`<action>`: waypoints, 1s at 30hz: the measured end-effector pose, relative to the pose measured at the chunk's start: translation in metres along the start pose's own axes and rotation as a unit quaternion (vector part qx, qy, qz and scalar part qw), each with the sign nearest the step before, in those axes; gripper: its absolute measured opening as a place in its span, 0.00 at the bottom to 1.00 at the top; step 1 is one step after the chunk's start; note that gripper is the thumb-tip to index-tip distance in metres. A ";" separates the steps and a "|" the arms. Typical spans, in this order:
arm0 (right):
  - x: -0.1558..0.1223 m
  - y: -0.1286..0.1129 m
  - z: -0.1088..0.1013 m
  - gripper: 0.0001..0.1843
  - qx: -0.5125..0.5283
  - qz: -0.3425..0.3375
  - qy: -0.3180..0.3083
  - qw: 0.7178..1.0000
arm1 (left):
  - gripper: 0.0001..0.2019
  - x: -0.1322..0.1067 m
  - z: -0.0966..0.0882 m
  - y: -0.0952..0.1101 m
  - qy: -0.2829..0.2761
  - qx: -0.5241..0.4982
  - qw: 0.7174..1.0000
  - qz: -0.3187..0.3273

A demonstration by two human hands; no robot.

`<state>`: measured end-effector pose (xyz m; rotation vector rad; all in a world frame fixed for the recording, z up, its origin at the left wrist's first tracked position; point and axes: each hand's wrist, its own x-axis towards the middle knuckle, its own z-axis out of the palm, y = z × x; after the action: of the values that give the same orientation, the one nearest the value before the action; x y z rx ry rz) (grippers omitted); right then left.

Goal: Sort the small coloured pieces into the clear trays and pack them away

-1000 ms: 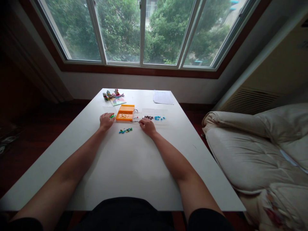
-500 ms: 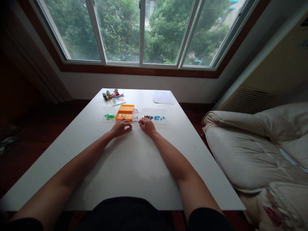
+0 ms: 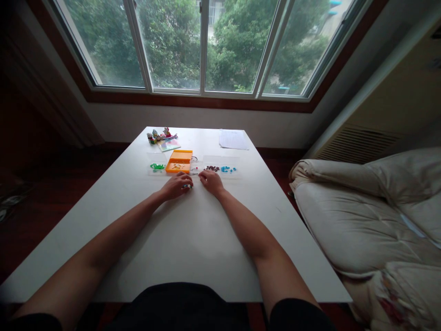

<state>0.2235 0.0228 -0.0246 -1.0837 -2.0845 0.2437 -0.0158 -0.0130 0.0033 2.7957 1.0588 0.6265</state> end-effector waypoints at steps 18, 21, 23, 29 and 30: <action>0.000 0.002 0.001 0.09 -0.010 -0.014 -0.001 1.000 | 0.07 0.000 0.000 0.000 0.060 0.008 0.997 -0.036; 0.000 0.000 0.001 0.09 -0.013 -0.016 -0.004 1.000 | 0.08 -0.002 -0.007 -0.011 0.116 0.009 0.986 -0.118; 0.000 -0.002 0.001 0.09 -0.014 -0.024 -0.013 1.000 | 0.08 -0.006 -0.015 -0.025 0.152 -0.005 0.969 -0.193; 0.000 -0.016 0.004 0.12 -0.020 -0.113 -0.104 0.988 | 0.08 -0.034 -0.040 -0.086 0.299 -0.084 0.861 -0.402; 0.000 -0.018 0.005 0.14 -0.025 -0.131 -0.119 0.984 | 0.08 -0.038 -0.042 -0.095 0.310 -0.097 0.847 -0.420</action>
<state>0.2088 0.0123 -0.0192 -0.8293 -2.4320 0.1985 -0.1171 0.0310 0.0073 1.6551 1.9784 1.3930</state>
